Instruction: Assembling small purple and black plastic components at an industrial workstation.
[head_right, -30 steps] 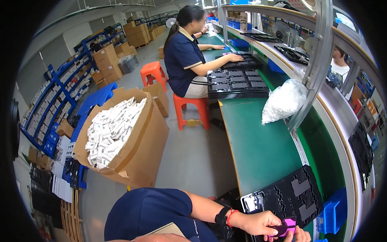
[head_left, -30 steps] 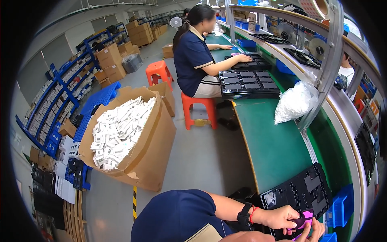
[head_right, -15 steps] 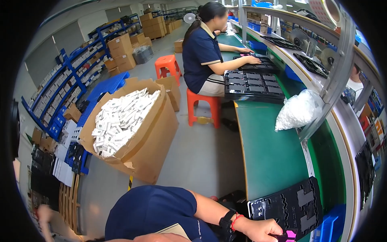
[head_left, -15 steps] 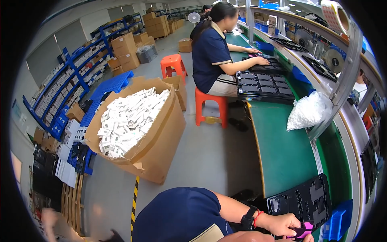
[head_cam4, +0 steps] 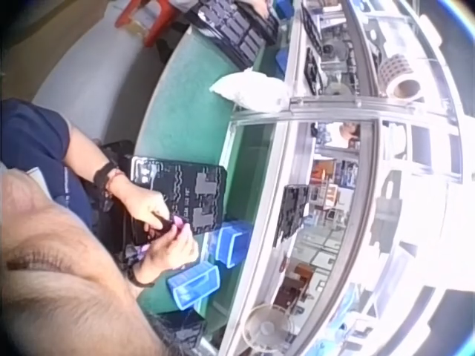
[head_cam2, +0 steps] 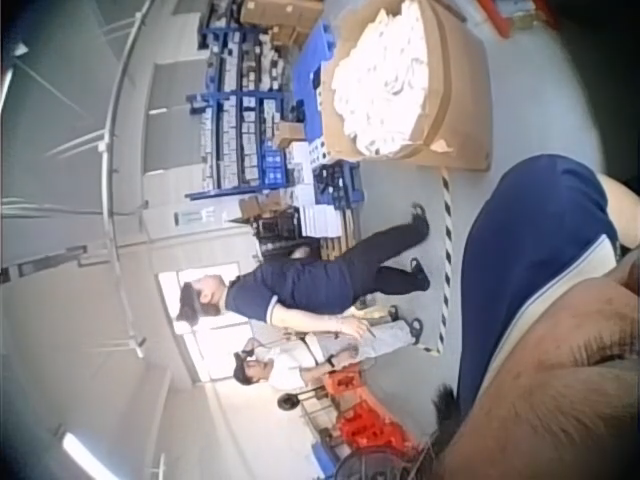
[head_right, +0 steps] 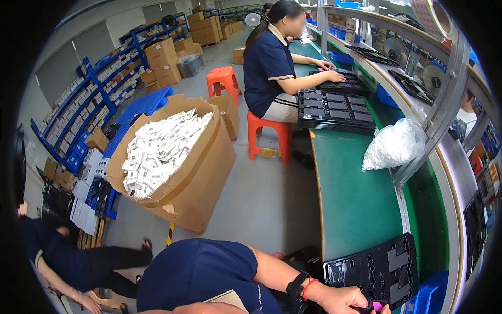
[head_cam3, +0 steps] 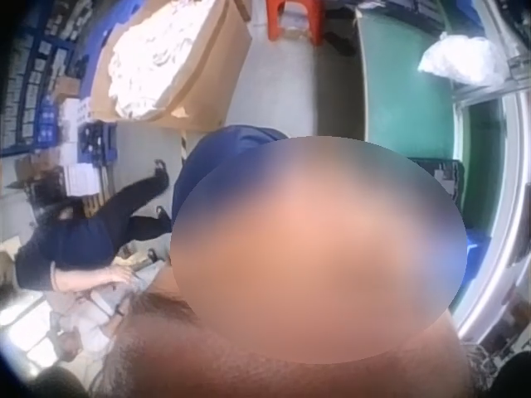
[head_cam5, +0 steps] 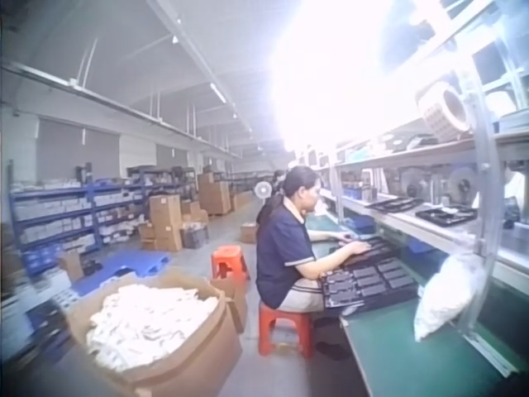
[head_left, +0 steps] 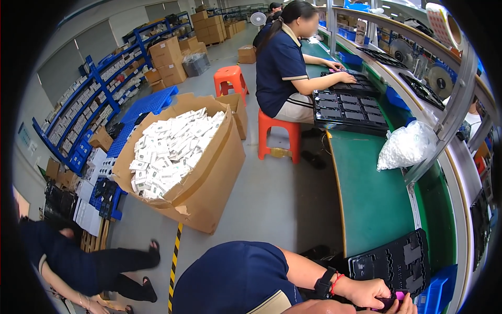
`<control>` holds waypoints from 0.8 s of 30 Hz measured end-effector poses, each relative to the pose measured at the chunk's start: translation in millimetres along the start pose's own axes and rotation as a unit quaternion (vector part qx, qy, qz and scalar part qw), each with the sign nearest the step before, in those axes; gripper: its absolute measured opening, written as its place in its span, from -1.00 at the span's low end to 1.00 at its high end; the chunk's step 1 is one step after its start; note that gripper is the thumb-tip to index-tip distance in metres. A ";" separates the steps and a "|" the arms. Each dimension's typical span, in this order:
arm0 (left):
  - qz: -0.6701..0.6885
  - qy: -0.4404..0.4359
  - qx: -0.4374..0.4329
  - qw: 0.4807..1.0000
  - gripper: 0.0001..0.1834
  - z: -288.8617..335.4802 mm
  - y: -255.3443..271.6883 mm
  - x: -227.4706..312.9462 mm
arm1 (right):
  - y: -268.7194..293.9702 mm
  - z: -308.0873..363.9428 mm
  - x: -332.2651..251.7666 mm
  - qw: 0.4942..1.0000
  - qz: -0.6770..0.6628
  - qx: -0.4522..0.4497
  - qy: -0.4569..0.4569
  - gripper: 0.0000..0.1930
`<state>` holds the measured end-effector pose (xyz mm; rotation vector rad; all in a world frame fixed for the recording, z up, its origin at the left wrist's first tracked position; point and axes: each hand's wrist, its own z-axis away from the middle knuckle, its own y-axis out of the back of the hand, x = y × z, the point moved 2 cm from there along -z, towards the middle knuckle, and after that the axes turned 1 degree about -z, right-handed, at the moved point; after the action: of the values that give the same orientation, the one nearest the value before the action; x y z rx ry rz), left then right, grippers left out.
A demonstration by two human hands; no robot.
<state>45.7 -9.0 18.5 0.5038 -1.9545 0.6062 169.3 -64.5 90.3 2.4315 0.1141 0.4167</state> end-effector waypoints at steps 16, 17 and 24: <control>0.049 0.063 -0.051 0.995 -0.83 10.3 5.7 -5.0 | 7.3 9.6 5.4 0.760 -0.517 -0.218 -0.327 -0.73; 0.096 0.118 -0.047 0.987 -0.80 12.6 9.8 -10.4 | 13.2 -3.5 0.0 0.759 -0.518 -0.190 -0.347 -0.70; 0.087 0.127 -0.060 0.986 -0.76 13.4 3.4 -1.2 | 36.0 18.8 -2.3 0.813 -0.439 -0.148 -0.353 -0.77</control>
<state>34.9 -14.5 11.6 0.1711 -1.7886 0.6260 172.4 -104.2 98.6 1.8055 0.7362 -0.8189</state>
